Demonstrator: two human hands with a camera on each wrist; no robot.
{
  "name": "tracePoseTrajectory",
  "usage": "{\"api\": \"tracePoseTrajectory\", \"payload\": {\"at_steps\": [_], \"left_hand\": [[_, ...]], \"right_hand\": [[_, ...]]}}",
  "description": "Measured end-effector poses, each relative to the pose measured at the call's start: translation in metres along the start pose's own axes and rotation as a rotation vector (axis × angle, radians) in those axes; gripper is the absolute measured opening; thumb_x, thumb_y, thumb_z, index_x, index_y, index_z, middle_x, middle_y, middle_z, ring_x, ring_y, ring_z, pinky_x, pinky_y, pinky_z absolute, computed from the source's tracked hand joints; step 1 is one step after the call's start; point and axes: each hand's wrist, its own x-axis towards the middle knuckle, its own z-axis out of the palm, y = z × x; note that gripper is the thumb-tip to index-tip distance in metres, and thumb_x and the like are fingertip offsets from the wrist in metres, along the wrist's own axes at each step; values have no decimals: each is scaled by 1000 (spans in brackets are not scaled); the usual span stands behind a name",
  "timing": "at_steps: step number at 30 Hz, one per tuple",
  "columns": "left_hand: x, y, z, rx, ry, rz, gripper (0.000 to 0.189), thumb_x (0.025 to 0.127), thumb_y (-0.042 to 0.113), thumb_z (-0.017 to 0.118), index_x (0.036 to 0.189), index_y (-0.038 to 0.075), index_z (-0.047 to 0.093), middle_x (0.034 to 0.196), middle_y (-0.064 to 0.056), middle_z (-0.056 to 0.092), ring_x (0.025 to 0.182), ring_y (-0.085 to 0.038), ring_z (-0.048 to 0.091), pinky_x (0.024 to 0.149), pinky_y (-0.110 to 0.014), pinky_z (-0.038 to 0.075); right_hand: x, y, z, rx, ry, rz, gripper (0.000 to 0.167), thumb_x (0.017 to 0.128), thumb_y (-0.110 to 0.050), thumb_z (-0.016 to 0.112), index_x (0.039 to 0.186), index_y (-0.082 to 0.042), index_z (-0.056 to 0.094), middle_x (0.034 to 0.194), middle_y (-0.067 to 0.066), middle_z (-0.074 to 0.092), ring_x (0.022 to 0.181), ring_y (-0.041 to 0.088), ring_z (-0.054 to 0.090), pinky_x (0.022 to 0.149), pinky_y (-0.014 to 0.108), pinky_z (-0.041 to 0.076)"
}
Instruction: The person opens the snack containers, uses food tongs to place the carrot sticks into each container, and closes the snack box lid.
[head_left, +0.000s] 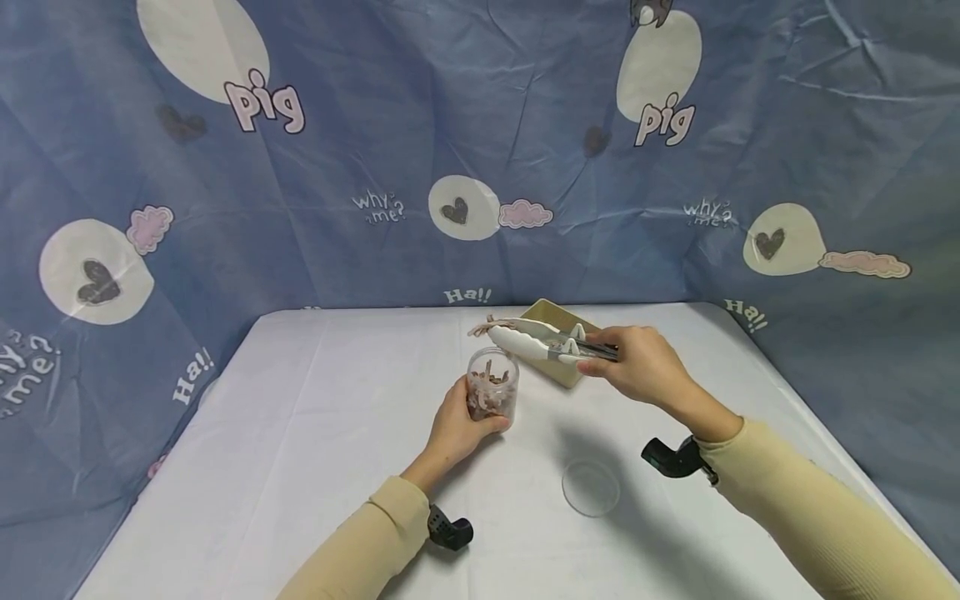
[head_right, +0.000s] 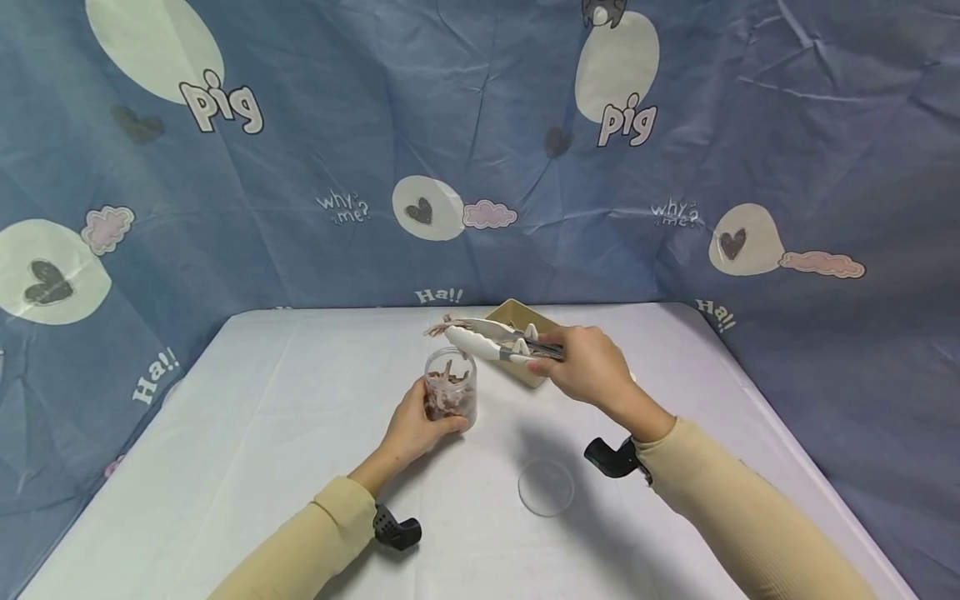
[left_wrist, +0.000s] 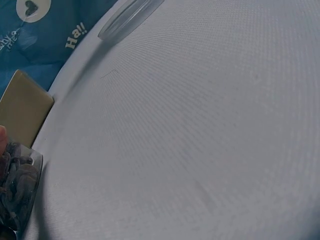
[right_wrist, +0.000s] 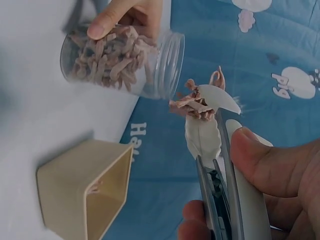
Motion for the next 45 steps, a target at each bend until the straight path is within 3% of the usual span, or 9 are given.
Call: {"api": "tracePoseTrajectory", "payload": {"at_steps": [9, 17, 24, 31, 45], "left_hand": [[2, -2, 1, 6, 3, 4, 89, 77, 31, 85, 146, 1, 37, 142, -19, 51, 135, -36, 48, 116, -51, 36], [3, -2, 1, 8, -1, 1, 89, 77, 30, 85, 146, 2, 37, 143, -19, 50, 136, -36, 47, 117, -51, 36], [3, -3, 2, 34, 17, 24, 84, 76, 25, 85, 144, 0, 40, 139, -20, 53, 132, -38, 50, 113, -53, 39], [3, -2, 2, 12, 0, 0, 87, 76, 28, 85, 145, 3, 39, 142, -19, 51, 135, -36, 48, 115, -53, 37], [2, 1, 0, 9, -6, -19, 89, 77, 30, 85, 147, 6, 37, 143, -17, 50, 137, -36, 46, 117, -52, 36]], "right_hand": [[-2, -7, 2, 4, -4, -28, 40, 84, -28, 76, 116, -6, 73, 98, 13, 77, 78, 20, 63, 69, 41, 51], [-5, -9, 3, 1, -16, -58, 39, 84, -29, 76, 115, -6, 73, 104, 13, 76, 92, 28, 70, 77, 47, 54], [-7, -8, 4, -8, -42, -57, 41, 83, -28, 78, 115, -4, 72, 104, 13, 76, 95, 31, 71, 79, 49, 54], [-7, -11, 4, -41, -61, -48, 44, 82, -30, 79, 117, -6, 72, 108, 14, 75, 100, 35, 69, 81, 51, 54], [-11, -7, -4, -92, -75, -29, 43, 81, -32, 79, 116, -10, 72, 104, 10, 76, 93, 30, 70, 74, 49, 54]]}}
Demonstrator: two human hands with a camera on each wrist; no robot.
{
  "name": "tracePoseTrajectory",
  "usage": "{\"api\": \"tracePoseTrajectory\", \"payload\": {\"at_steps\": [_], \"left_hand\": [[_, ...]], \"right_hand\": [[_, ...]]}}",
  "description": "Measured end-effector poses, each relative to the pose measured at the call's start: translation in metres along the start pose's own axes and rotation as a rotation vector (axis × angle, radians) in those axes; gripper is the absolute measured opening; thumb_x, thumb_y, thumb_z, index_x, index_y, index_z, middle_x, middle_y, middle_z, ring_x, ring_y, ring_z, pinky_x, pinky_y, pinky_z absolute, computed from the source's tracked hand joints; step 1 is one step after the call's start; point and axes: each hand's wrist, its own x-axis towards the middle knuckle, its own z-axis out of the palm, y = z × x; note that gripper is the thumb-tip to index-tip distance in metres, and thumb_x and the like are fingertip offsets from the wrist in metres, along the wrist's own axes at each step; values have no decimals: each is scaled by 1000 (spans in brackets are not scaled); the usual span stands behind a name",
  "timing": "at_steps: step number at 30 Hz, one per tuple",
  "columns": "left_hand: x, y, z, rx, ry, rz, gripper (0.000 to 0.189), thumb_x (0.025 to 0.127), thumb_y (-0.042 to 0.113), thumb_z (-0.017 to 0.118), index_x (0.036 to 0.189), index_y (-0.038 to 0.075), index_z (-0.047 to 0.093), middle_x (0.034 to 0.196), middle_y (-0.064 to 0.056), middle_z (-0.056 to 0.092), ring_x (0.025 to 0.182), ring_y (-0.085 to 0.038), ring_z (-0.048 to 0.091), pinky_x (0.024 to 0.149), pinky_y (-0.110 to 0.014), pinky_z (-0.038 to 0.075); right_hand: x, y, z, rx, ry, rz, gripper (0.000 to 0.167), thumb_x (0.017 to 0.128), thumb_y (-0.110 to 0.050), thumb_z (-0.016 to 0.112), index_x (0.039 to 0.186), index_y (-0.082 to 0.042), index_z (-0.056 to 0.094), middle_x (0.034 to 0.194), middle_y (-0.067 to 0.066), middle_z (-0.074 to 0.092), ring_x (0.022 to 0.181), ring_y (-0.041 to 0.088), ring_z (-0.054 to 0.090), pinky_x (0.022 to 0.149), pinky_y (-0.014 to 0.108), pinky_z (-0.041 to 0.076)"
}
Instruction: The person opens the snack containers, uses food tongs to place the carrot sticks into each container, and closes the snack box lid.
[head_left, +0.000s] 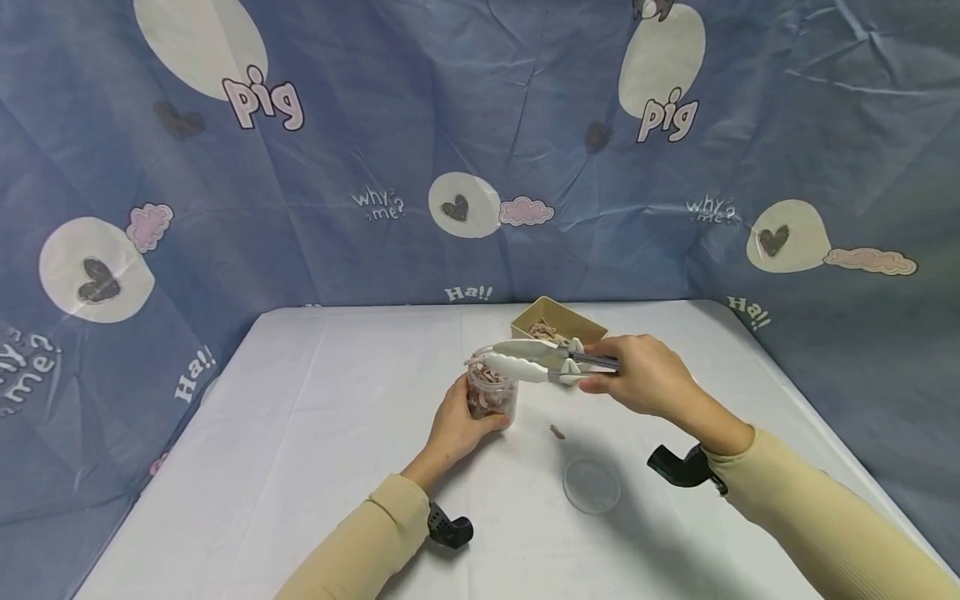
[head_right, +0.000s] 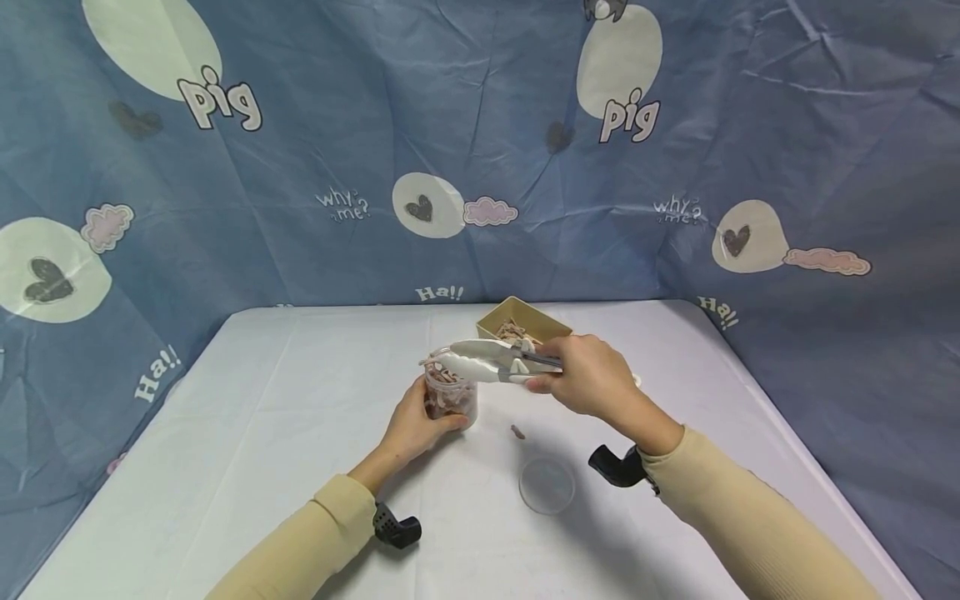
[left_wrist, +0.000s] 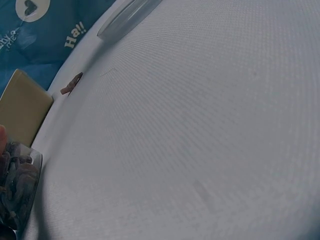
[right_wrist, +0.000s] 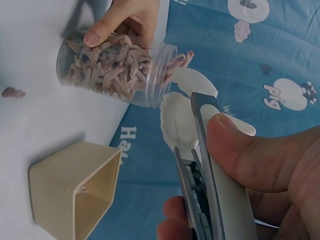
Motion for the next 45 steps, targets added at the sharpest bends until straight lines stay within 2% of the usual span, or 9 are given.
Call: {"api": "tracePoseTrajectory", "payload": {"at_steps": [4, 10, 18, 22, 26, 32, 38, 45], "left_hand": [[0, -1, 0, -5, -4, -1, 89, 78, 31, 84, 148, 5, 35, 144, -17, 49, 137, -35, 46, 117, -51, 36], [-1, -2, 0, 4, -2, 2, 89, 79, 31, 83, 148, 5, 34, 144, -18, 48, 137, -36, 45, 116, -52, 36], [-2, -3, 3, 6, -9, 15, 89, 77, 32, 85, 146, 4, 37, 142, -18, 50, 135, -35, 47, 115, -51, 37], [-1, -3, 3, 15, -2, 15, 89, 77, 32, 85, 146, 3, 37, 142, -19, 50, 136, -36, 47, 116, -52, 36], [0, -3, 2, 17, 6, 18, 88, 77, 30, 85, 146, 3, 37, 142, -19, 51, 135, -36, 47, 116, -52, 36], [0, -2, 4, 14, -6, 23, 88, 77, 32, 84, 146, 3, 38, 142, -18, 51, 135, -35, 47, 116, -52, 36], [-1, -1, 2, 27, 8, 24, 87, 77, 31, 84, 145, 3, 38, 140, -19, 52, 134, -36, 48, 114, -52, 38], [-1, -2, 1, 23, -1, 9, 90, 78, 32, 84, 147, 4, 35, 143, -18, 50, 136, -36, 46, 116, -51, 36]], "right_hand": [[-1, 1, -2, -4, 14, 11, 44, 81, -32, 80, 118, -9, 72, 104, 11, 76, 90, 30, 70, 71, 48, 54], [2, -7, 4, -9, 59, 1, 47, 81, -32, 80, 122, -13, 70, 115, 13, 73, 100, 35, 69, 73, 52, 54], [2, -20, 6, -162, 144, -29, 47, 75, -26, 85, 119, -15, 72, 113, 10, 74, 96, 34, 71, 59, 48, 54], [1, -20, 4, -166, 167, -15, 47, 75, -25, 85, 119, -16, 72, 112, 8, 74, 96, 33, 71, 60, 48, 54], [3, -24, 8, -154, 164, -36, 47, 75, -26, 85, 120, -15, 71, 110, 9, 74, 96, 33, 70, 60, 49, 55], [3, -30, 8, -240, 139, -44, 45, 74, -25, 85, 116, -18, 73, 104, 8, 75, 92, 33, 70, 59, 49, 54], [0, -22, 4, -167, 171, -22, 44, 77, -25, 83, 118, -15, 72, 111, 8, 74, 99, 32, 70, 62, 48, 55], [-4, -2, 9, -44, 151, 50, 56, 83, -31, 78, 132, -10, 62, 123, 17, 68, 110, 40, 65, 79, 56, 54]]}}
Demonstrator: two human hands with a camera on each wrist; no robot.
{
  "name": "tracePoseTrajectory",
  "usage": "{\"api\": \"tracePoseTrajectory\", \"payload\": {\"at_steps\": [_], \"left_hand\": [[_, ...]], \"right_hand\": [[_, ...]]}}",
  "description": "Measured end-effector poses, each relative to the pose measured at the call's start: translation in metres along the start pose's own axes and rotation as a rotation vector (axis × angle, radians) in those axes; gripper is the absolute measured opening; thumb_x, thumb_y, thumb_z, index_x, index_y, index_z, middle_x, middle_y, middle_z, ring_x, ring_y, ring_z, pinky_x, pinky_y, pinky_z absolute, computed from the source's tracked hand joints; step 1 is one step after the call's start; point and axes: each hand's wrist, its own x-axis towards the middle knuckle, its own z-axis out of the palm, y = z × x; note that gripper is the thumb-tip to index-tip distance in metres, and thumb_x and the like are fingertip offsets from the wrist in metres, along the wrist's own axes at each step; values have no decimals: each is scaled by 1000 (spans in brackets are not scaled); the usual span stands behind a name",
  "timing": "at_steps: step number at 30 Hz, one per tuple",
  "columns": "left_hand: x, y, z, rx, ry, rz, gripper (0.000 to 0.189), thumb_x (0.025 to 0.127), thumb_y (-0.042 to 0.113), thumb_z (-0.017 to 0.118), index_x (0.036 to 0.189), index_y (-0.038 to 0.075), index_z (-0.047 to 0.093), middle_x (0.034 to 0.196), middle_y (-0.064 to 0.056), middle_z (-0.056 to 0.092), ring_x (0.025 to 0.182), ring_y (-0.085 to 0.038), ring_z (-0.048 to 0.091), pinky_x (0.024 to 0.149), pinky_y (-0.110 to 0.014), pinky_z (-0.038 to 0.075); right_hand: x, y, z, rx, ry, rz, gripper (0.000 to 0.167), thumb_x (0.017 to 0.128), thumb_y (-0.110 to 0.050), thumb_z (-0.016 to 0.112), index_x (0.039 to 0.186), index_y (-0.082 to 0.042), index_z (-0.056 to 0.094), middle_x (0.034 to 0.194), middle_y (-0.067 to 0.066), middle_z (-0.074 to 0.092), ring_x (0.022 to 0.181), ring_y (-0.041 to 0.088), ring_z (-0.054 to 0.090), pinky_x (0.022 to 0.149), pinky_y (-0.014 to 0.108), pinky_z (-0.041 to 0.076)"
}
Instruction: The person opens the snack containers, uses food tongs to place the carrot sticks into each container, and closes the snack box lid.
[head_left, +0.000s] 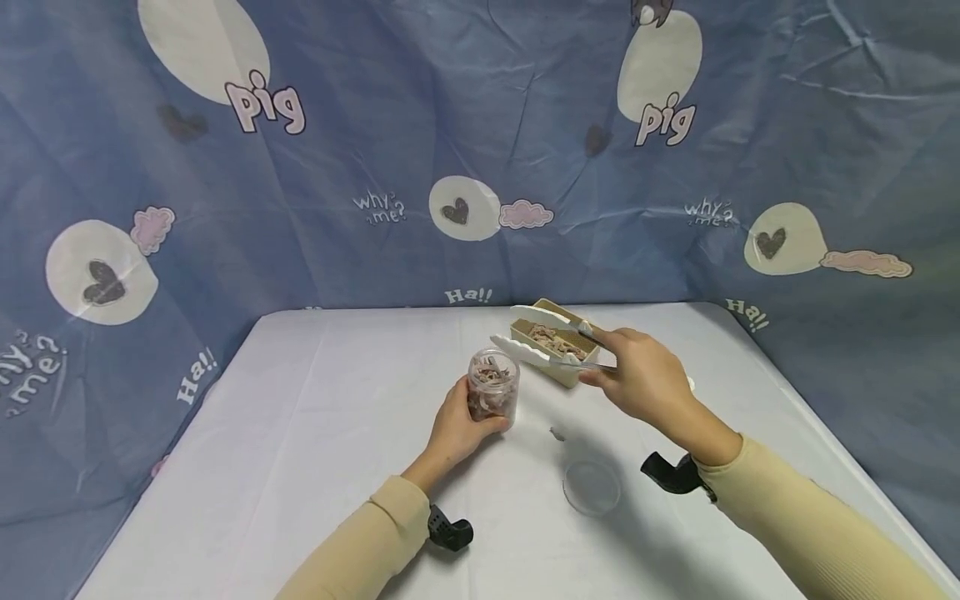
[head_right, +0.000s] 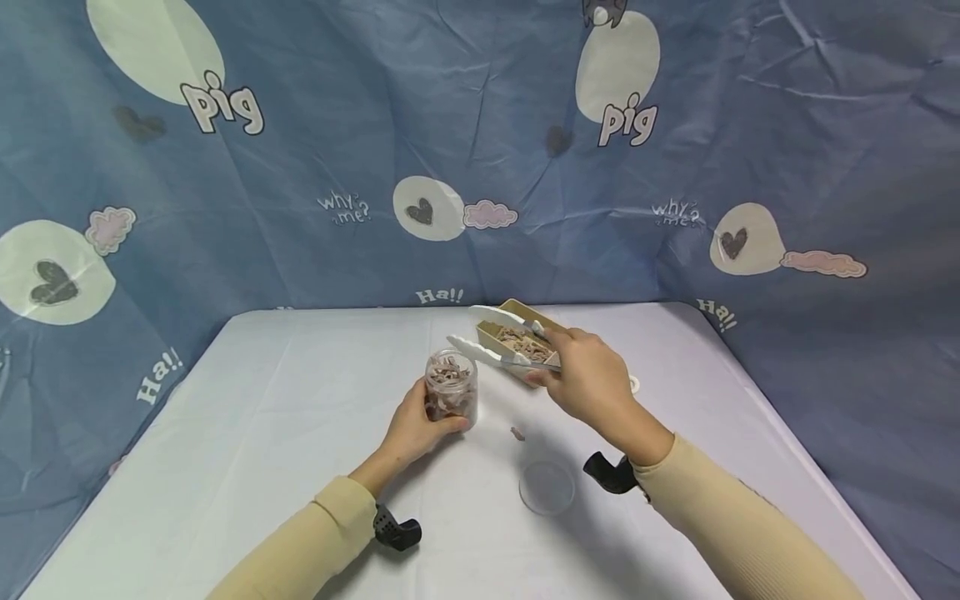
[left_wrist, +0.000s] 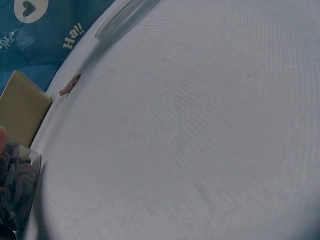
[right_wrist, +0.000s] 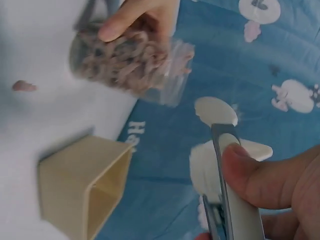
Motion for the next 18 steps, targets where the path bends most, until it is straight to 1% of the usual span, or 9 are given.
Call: {"api": "tracePoseTrajectory", "payload": {"at_steps": [3, 5, 8, 11, 12, 14, 16, 18], "left_hand": [[-1, -2, 1, -5, -1, -8, 90, 78, 34, 83, 148, 4, 35, 143, -18, 49, 137, -36, 46, 116, -51, 36], [-1, -2, 1, -8, -1, -15, 90, 79, 34, 83, 148, 4, 34, 143, -18, 49, 137, -35, 46, 116, -51, 36], [-3, -3, 0, -5, 7, -20, 91, 78, 34, 84, 148, 3, 34, 143, -19, 50, 136, -36, 47, 115, -52, 37], [-3, -4, -2, -1, 20, -19, 91, 78, 33, 84, 148, 3, 35, 142, -19, 50, 135, -37, 47, 114, -52, 38], [-3, -4, -2, -2, 22, -17, 91, 78, 32, 84, 148, 3, 35, 142, -19, 50, 135, -37, 47, 114, -52, 38], [-2, -3, -2, -8, 17, -15, 91, 78, 32, 84, 148, 3, 34, 143, -19, 50, 135, -37, 47, 115, -52, 38], [-1, -2, -2, -9, 10, -9, 90, 78, 32, 84, 148, 3, 34, 143, -19, 49, 136, -37, 47, 115, -52, 37], [0, -1, -1, -9, 3, -7, 90, 78, 32, 84, 148, 3, 34, 143, -19, 49, 136, -37, 46, 115, -52, 37]], "right_hand": [[-2, 14, 5, 54, 7, 52, 65, 83, -32, 78, 137, -2, 56, 126, 25, 64, 113, 43, 62, 87, 59, 51], [-4, 25, 9, 107, 6, 97, 72, 83, -32, 77, 140, 4, 49, 123, 30, 62, 106, 44, 62, 88, 60, 49], [-7, 42, 13, 181, -17, 186, 87, 86, -34, 75, 148, 9, 30, 128, 37, 54, 110, 49, 57, 92, 63, 46], [-13, 61, 19, 236, -43, 280, 95, 91, -37, 68, 153, 9, 11, 136, 42, 43, 121, 57, 47, 96, 68, 41], [-15, 69, 22, 247, -40, 300, 95, 92, -37, 67, 153, 9, 8, 140, 44, 38, 126, 60, 42, 99, 70, 38], [-21, 83, 28, 258, -35, 337, 93, 95, -35, 63, 153, 10, 5, 142, 47, 33, 128, 62, 37, 100, 72, 35], [-27, 98, 35, 250, -34, 374, 90, 97, -31, 60, 152, 12, 3, 140, 50, 32, 125, 65, 37, 99, 73, 35], [-35, 111, 41, 223, -55, 415, 88, 97, -29, 58, 150, 14, 3, 134, 53, 34, 120, 67, 40, 95, 73, 38]]}}
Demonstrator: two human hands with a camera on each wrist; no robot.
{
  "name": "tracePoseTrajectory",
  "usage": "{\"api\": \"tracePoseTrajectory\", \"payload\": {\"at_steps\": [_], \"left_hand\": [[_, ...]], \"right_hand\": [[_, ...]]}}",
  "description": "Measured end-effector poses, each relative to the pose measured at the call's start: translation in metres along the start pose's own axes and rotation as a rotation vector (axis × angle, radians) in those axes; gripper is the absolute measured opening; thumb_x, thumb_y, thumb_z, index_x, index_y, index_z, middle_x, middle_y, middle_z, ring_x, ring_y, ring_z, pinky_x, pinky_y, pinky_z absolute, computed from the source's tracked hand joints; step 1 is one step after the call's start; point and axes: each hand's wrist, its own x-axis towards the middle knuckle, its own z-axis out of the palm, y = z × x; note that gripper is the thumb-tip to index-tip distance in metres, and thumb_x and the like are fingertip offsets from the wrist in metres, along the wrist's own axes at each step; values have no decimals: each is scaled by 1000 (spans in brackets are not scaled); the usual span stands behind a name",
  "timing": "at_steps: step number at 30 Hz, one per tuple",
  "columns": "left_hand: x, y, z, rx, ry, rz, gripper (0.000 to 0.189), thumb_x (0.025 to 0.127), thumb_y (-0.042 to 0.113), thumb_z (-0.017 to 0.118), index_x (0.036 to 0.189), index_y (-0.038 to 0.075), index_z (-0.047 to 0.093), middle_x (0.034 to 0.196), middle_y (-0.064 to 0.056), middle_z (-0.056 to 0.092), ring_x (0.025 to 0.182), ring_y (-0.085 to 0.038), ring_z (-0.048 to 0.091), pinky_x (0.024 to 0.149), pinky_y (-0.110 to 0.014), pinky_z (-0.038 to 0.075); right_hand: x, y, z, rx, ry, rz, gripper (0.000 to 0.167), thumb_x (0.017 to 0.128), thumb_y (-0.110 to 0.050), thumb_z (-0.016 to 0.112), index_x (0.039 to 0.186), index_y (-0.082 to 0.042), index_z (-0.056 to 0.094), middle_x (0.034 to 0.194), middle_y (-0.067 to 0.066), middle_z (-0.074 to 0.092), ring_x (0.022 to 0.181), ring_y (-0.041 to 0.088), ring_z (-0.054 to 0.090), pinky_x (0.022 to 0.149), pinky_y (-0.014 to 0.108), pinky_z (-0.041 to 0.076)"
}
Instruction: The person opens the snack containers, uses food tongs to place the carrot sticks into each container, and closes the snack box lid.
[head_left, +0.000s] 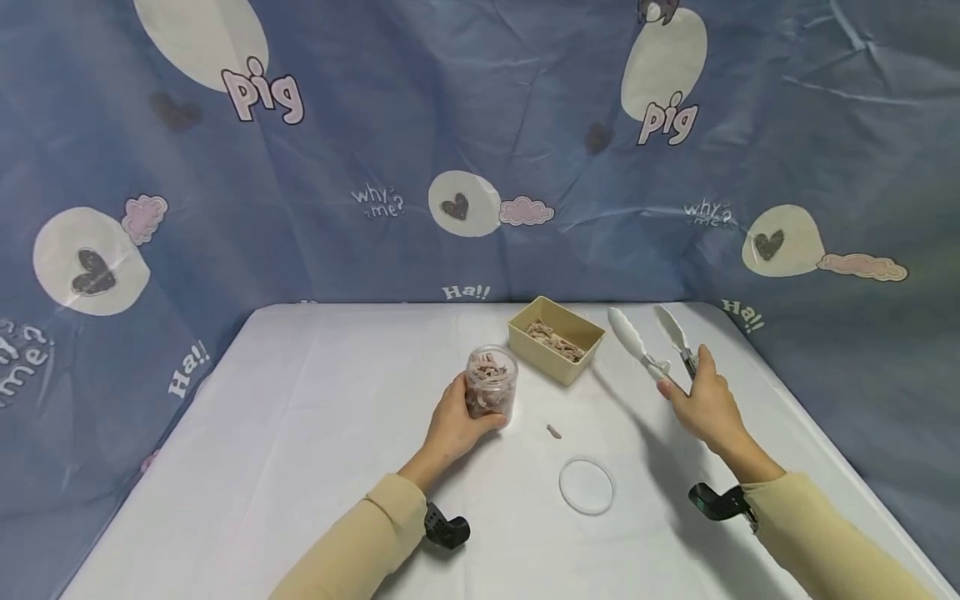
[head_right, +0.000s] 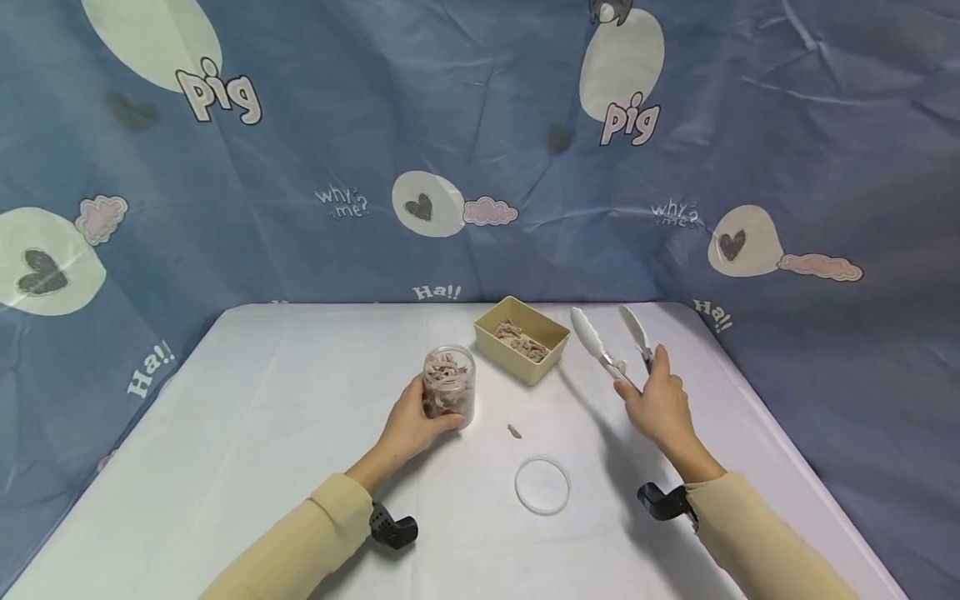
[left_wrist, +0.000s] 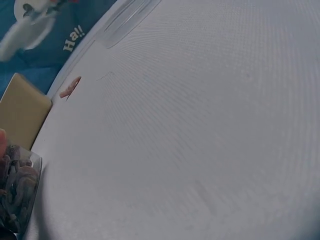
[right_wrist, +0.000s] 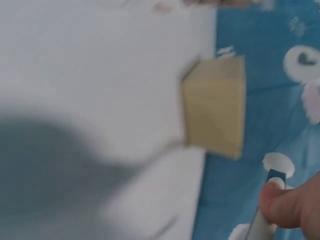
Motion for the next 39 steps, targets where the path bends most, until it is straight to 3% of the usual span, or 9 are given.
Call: {"api": "tracePoseTrajectory", "payload": {"at_steps": [4, 9, 17, 22, 39], "left_hand": [[0, 2, 0, 15, -3, 3, 90, 78, 33, 84, 147, 2, 35, 143, -20, 49, 136, -37, 46, 115, -52, 37], [0, 4, 0, 20, -1, -4, 90, 78, 34, 83, 148, 2, 35, 143, -19, 49, 137, -36, 46, 116, -52, 36], [-1, 4, 1, 12, 9, 4, 89, 79, 31, 83, 147, 1, 35, 143, -21, 49, 136, -38, 46, 115, -53, 36], [-1, 5, 1, 28, 21, 23, 87, 79, 29, 83, 146, -1, 36, 141, -21, 50, 134, -39, 47, 114, -54, 38], [0, 3, 1, 10, -2, -19, 89, 78, 31, 84, 147, 3, 35, 143, -19, 49, 137, -36, 46, 116, -51, 36]], "right_hand": [[-2, 26, 4, -100, -109, 111, 87, 98, -29, 53, 149, 14, -2, 125, 58, 34, 110, 71, 42, 88, 72, 41], [-4, 41, 7, -179, -232, 209, 86, 99, -28, 48, 148, 12, -10, 123, 60, 25, 110, 74, 39, 89, 72, 42], [-3, 48, 16, -188, -200, 230, 84, 98, -23, 49, 148, 13, -9, 123, 61, 21, 114, 75, 30, 91, 74, 39], [-2, 49, 19, -194, -181, 234, 82, 98, -23, 49, 148, 13, -5, 123, 61, 23, 115, 75, 30, 91, 75, 38], [-3, 53, 27, -244, -167, 217, 82, 96, -25, 53, 147, 14, 2, 119, 60, 29, 110, 71, 35, 87, 69, 40]]}}
